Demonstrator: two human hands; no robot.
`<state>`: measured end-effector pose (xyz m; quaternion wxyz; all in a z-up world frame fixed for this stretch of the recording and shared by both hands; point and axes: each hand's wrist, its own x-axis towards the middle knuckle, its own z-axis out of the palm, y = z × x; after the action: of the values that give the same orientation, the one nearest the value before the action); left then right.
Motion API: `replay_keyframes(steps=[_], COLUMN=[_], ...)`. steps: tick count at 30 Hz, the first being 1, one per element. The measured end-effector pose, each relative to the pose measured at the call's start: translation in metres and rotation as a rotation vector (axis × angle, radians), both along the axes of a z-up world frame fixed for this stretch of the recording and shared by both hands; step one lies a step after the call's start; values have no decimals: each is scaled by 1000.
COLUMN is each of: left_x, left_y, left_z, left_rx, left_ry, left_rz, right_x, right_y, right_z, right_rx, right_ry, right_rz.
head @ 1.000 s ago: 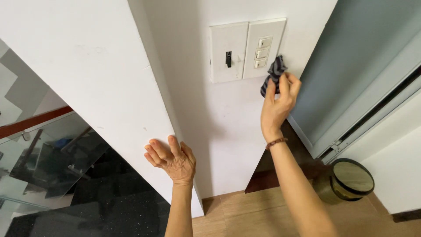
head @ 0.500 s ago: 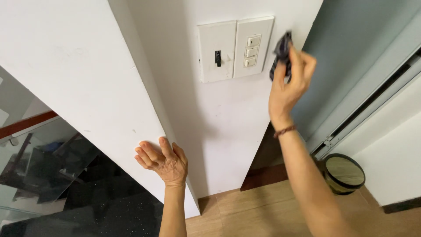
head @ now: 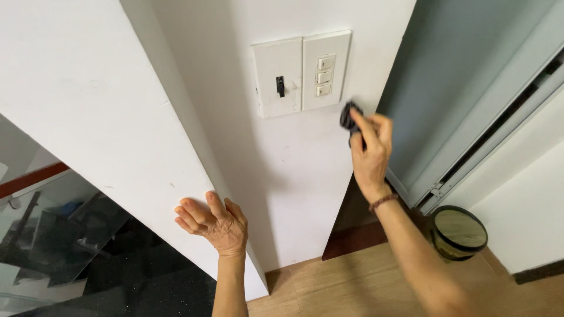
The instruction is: Clean marks off a white wall using a damp cloth.
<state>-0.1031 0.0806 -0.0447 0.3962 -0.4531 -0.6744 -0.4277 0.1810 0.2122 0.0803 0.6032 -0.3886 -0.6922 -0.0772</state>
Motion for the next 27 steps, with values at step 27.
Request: replay_keyframes(steps=[27], left_x=[17], left_y=[-5], left_z=[9], left_rx=[6], left_ry=[-113], left_rz=[-12], right_x=[-111], right_y=[3], right_z=[173], right_rx=[306], right_ry=[-219], right_rz=[-122])
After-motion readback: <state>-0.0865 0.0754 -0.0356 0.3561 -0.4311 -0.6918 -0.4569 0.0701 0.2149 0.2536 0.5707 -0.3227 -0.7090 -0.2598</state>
